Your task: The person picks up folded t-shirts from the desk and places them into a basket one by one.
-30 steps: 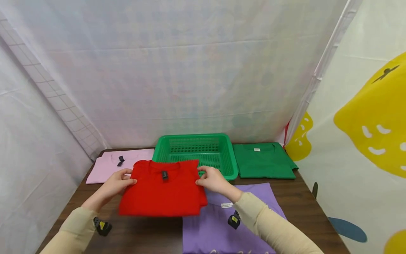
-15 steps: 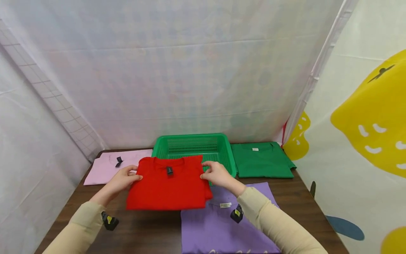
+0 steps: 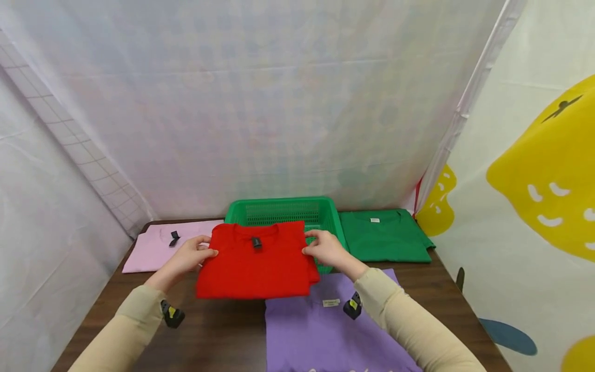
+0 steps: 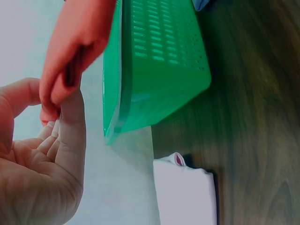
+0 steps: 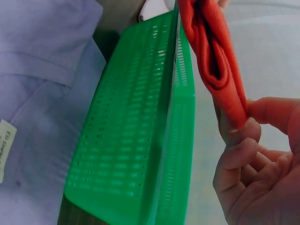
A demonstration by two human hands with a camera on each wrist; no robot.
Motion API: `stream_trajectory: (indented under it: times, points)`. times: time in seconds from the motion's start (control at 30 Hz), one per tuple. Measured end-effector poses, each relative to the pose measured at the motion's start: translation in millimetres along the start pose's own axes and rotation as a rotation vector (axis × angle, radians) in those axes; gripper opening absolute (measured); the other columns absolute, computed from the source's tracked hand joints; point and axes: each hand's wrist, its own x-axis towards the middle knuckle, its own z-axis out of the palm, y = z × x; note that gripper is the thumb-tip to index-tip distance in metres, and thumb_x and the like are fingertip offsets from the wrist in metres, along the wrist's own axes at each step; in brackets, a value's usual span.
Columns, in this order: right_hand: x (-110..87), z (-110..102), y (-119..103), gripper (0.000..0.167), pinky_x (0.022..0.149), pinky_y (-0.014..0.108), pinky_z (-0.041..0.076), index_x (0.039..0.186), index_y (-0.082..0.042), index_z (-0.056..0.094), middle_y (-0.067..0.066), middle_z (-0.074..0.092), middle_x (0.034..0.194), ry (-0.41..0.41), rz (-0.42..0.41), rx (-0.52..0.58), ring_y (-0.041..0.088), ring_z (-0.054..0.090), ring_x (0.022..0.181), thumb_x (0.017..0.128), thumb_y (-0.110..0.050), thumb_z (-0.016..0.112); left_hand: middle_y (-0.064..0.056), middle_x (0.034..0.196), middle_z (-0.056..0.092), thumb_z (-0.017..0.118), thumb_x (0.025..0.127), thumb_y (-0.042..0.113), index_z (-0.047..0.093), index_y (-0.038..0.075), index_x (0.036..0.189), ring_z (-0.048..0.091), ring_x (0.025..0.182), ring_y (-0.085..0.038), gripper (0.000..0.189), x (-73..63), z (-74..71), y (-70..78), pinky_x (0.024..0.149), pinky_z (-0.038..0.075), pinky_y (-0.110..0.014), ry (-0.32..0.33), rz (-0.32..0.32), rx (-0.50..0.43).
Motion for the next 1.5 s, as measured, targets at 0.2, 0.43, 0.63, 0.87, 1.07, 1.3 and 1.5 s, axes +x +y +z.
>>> stream_trajectory:
  times: [0.2, 0.43, 0.63, 0.87, 1.07, 1.3, 1.5]
  points:
    - [3.8, -8, 3, 0.054, 0.043, 0.028, 0.04, 0.139, 0.006, 0.044, 0.008, 0.069, 0.084, 0.015, -0.008, -0.015, 0.013, 0.044, 0.043, 0.09, -0.009, 0.063, -0.012, 0.089, 0.067, 0.061, 0.089, 0.006, 0.048, -0.009, 0.121, 0.059, 0.064, -0.014, 0.037, 7.8, 4.7, 5.4, 0.052, 0.051, -0.029, -0.009, -0.003, -0.023]
    - [10.5, -21, 3, 0.056, 0.044, 0.031, 0.045, 0.14, 0.005, 0.043, 0.009, 0.068, 0.083, 0.046, 0.028, -0.005, 0.015, 0.047, 0.045, 0.09, -0.008, 0.064, -0.015, 0.095, 0.066, 0.062, 0.089, 0.008, 0.045, -0.01, 0.126, 0.059, 0.065, -0.014, 0.044, 20.5, 6.6, 15.2, 0.053, 0.05, -0.028, -0.007, -0.016, 0.009]
    - [16.2, -30, 1, 0.057, 0.044, 0.031, 0.047, 0.14, 0.006, 0.043, 0.009, 0.067, 0.079, 0.062, 0.026, -0.018, 0.015, 0.049, 0.044, 0.089, -0.008, 0.065, -0.007, 0.08, 0.06, 0.063, 0.089, 0.008, 0.047, -0.006, 0.119, 0.051, 0.058, -0.014, 0.037, 30.6, 8.0, 25.4, 0.05, 0.047, -0.029, -0.005, -0.005, 0.015]
    - [23.2, -37, 0, 0.057, 0.044, 0.03, 0.047, 0.141, 0.005, 0.043, 0.008, 0.065, 0.073, 0.072, 0.037, -0.012, 0.014, 0.048, 0.042, 0.089, -0.006, 0.064, -0.001, 0.071, 0.051, 0.063, 0.088, 0.007, 0.044, -0.007, 0.128, 0.042, 0.051, -0.009, 0.047, 39.8, 9.1, 27.5, 0.045, 0.037, -0.023, 0.01, -0.007, 0.009]
    - [29.6, -45, -1, 0.057, 0.045, 0.03, 0.048, 0.141, 0.007, 0.041, 0.009, 0.065, 0.074, 0.078, 0.051, 0.012, 0.014, 0.049, 0.043, 0.09, -0.005, 0.063, -0.007, 0.081, 0.059, 0.062, 0.09, 0.007, 0.037, -0.011, 0.137, 0.054, 0.061, -0.011, 0.055, 47.5, 8.5, 36.9, 0.052, 0.049, -0.026, -0.009, -0.008, -0.02]
    - [36.0, -55, -4, 0.058, 0.048, 0.033, 0.052, 0.141, 0.008, 0.041, 0.009, 0.067, 0.078, 0.087, 0.056, 0.051, 0.015, 0.052, 0.047, 0.089, -0.004, 0.063, -0.005, 0.08, 0.059, 0.062, 0.09, 0.008, 0.037, -0.01, 0.138, 0.05, 0.061, -0.012, 0.057, 55.8, 6.1, 47.7, 0.052, 0.045, -0.025, -0.012, -0.027, -0.036]
    - [39.0, -63, -7, 0.057, 0.055, 0.038, 0.055, 0.143, 0.005, 0.039, 0.01, 0.066, 0.079, 0.073, 0.087, 0.031, 0.016, 0.052, 0.05, 0.092, -0.007, 0.062, -0.007, 0.083, 0.061, 0.062, 0.092, 0.012, 0.034, -0.009, 0.142, 0.052, 0.064, -0.014, 0.061, 57.3, 7.1, 55.8, 0.055, 0.048, -0.027, -0.011, -0.032, 0.014]
